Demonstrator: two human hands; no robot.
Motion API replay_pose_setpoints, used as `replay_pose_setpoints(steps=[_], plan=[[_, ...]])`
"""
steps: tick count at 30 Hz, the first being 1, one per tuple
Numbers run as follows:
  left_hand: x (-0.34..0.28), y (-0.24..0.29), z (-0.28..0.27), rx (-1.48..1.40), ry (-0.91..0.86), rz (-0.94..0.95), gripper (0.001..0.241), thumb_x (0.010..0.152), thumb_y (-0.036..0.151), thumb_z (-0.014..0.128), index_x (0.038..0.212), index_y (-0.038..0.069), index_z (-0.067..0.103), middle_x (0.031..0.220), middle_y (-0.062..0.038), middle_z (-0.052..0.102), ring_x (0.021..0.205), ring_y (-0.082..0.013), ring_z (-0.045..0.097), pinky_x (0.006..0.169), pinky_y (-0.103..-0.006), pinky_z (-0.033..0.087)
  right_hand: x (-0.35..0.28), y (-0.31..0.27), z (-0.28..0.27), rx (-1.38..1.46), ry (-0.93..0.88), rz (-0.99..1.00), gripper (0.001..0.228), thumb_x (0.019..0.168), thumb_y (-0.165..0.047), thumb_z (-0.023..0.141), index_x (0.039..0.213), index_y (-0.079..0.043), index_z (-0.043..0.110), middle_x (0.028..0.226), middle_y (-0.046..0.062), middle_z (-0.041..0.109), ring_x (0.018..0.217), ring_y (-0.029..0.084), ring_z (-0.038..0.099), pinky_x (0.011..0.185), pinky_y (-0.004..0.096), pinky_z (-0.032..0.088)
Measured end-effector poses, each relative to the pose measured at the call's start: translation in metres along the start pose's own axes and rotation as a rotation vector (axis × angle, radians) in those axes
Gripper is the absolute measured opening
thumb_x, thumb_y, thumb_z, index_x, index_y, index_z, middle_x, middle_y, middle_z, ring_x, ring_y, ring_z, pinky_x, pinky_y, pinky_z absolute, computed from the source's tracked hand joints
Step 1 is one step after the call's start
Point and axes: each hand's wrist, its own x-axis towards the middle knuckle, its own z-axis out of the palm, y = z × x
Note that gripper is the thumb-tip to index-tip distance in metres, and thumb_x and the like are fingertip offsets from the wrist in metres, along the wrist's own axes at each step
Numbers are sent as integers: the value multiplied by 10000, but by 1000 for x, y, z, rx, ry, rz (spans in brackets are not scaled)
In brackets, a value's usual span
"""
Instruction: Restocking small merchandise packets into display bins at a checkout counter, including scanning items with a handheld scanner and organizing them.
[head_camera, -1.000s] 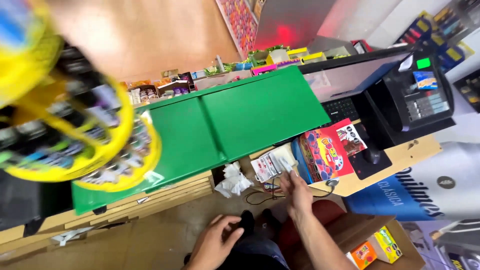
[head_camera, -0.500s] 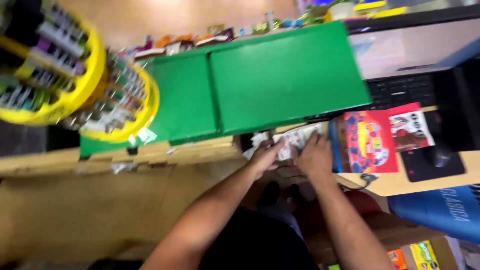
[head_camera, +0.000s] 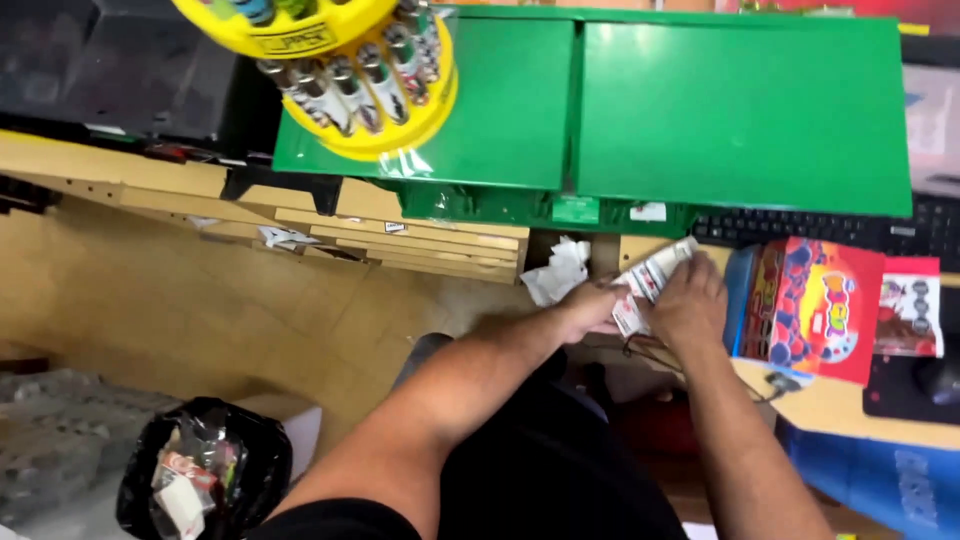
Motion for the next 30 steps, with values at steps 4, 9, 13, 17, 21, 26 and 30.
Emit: replay_pose_setpoints(steps=[4,9,13,17,21,26,30], plan=[[-21,12,-7,49,-46,3,748,1002,229,604,1560,-134,264,1407,-365,523,1231,-499,573,925,-571,562,27,17,39,-109,-106,-7,1061,733,-569,773,1595,-95,376,1632,223,301,1471,495,325,1221,547,287],[9,-22,-26,-94,-123,-7,827,934,108,656,1603,-59,199,1394,-318,514,1228,-481,573,955,-605,540,36,13,12,148,-213,-49,1265,618,-538,912,1578,-20,271,1471,317,452,1389,509,440,1174,534,364],[31,-50,-45,-116,-215,1,907,820,104,777,1572,-3,282,1301,-218,563,1138,-404,632,934,-581,578,22,17,20,12,-313,-376,858,698,-413,854,1438,-80,576,1357,370,523,1262,537,578,1087,525,508],[-13,-56,-93,-149,-259,65,790,724,83,809,1432,-45,481,1115,-197,632,1005,-366,664,733,-476,626,-44,-93,-35,225,-448,-112,1108,621,-586,911,1473,-35,464,1345,331,615,1296,459,580,1137,540,442],[-58,-86,-157,-92,-338,64,677,711,148,860,1316,-20,606,1081,-147,647,1009,-324,660,728,-466,596,-97,-158,-11,206,-593,-22,928,603,-538,927,1366,-95,640,1267,251,712,1209,389,673,1026,497,537],[-145,-77,-250,461,-393,185,619,702,367,789,1259,161,613,1198,-23,673,1037,-166,614,861,-280,492,-145,-204,35,938,-723,333,629,653,75,836,1251,21,647,1123,240,769,944,346,729,851,431,583],[-218,-59,-298,461,-360,74,636,705,543,748,1217,177,665,1195,3,711,1038,-135,642,856,-248,479,-189,-250,47,992,-764,477,455,745,83,742,1190,115,655,1067,290,755,956,390,723,899,475,567]])
